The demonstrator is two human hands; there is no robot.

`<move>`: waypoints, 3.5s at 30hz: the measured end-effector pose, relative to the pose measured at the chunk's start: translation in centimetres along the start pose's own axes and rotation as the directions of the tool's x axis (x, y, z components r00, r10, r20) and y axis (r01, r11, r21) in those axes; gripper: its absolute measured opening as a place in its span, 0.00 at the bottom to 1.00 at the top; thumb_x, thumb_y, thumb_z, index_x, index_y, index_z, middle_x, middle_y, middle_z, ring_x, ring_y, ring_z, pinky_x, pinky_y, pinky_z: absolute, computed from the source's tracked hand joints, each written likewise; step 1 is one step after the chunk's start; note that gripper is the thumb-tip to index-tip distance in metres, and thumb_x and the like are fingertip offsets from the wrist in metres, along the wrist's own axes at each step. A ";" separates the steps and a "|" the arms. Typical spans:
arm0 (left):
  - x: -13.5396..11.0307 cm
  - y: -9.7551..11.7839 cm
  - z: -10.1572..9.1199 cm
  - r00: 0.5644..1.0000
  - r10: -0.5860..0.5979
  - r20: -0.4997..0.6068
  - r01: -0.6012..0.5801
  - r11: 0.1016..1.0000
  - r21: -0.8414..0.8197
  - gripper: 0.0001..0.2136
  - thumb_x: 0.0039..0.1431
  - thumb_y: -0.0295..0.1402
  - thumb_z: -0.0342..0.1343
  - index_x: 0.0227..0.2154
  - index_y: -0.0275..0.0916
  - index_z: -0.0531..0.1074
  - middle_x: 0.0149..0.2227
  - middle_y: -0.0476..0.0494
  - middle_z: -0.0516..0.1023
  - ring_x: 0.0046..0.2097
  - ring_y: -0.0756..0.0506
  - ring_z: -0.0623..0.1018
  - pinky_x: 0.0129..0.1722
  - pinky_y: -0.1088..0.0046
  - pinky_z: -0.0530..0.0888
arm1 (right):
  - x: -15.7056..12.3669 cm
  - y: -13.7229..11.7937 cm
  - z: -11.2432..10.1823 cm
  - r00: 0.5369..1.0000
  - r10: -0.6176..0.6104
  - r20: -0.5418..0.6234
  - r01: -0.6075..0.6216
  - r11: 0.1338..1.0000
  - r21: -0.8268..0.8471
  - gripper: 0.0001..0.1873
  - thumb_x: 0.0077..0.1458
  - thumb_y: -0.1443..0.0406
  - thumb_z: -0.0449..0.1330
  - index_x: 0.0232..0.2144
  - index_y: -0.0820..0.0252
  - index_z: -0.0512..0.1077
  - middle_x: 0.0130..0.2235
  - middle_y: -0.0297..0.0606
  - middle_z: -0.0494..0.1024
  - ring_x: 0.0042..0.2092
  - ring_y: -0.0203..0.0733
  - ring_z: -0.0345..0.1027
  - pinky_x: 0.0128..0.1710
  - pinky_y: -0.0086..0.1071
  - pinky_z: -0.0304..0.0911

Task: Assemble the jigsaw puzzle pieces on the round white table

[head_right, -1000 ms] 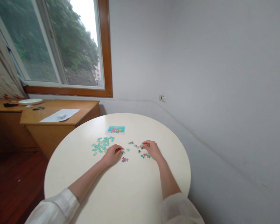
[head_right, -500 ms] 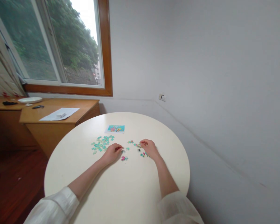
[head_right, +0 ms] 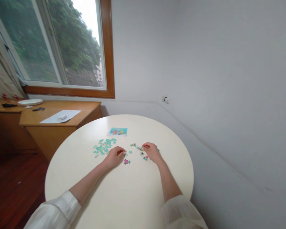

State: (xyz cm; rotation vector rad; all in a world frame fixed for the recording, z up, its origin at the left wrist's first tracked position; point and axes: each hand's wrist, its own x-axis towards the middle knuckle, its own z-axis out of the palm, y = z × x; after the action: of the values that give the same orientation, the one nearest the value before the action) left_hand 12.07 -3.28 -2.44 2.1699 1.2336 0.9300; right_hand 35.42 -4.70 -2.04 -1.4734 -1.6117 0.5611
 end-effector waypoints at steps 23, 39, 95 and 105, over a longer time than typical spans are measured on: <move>0.1 -0.3 0.2 1.000 0.013 0.005 -0.013 1.000 0.024 0.09 0.52 0.26 0.49 0.30 0.35 0.75 0.31 0.43 0.76 0.34 0.48 0.72 0.35 0.74 0.67 | 0.1 -0.1 -0.4 0.993 0.078 -0.092 -0.066 0.989 0.132 0.06 0.40 0.63 0.55 0.23 0.60 0.68 0.26 0.36 0.74 0.30 0.37 0.68 0.33 0.30 0.62; 0.0 -0.4 0.1 1.000 0.001 0.014 -0.001 1.000 0.019 0.08 0.53 0.27 0.49 0.31 0.35 0.75 0.31 0.43 0.75 0.33 0.48 0.72 0.36 0.73 0.68 | 0.7 1.9 -1.8 0.971 0.045 -0.234 -0.057 0.997 -0.047 0.10 0.44 0.63 0.51 0.28 0.61 0.70 0.28 0.36 0.75 0.31 0.37 0.67 0.34 0.31 0.62; 0.0 -0.2 -0.1 1.000 0.001 0.016 -0.002 1.000 0.031 0.08 0.52 0.25 0.51 0.30 0.36 0.75 0.32 0.43 0.75 0.34 0.49 0.72 0.37 0.73 0.68 | 0.6 2.9 -1.7 0.973 0.162 -0.166 -0.173 0.983 -0.056 0.12 0.42 0.68 0.52 0.30 0.62 0.73 0.27 0.38 0.76 0.29 0.37 0.69 0.28 0.28 0.62; 0.0 0.0 -0.1 1.000 -0.003 0.015 0.003 0.999 0.040 0.08 0.52 0.25 0.51 0.30 0.35 0.75 0.32 0.43 0.75 0.34 0.49 0.72 0.36 0.74 0.67 | 0.4 1.7 -1.5 0.976 0.155 -0.156 -0.166 0.984 -0.062 0.12 0.43 0.67 0.53 0.30 0.63 0.74 0.27 0.38 0.77 0.28 0.36 0.69 0.27 0.27 0.61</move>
State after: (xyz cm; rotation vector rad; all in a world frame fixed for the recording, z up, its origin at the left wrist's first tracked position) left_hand 11.97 -3.24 -2.36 2.2011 1.2579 0.8935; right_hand 37.64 -4.32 -2.52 -1.6717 -1.4181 0.4718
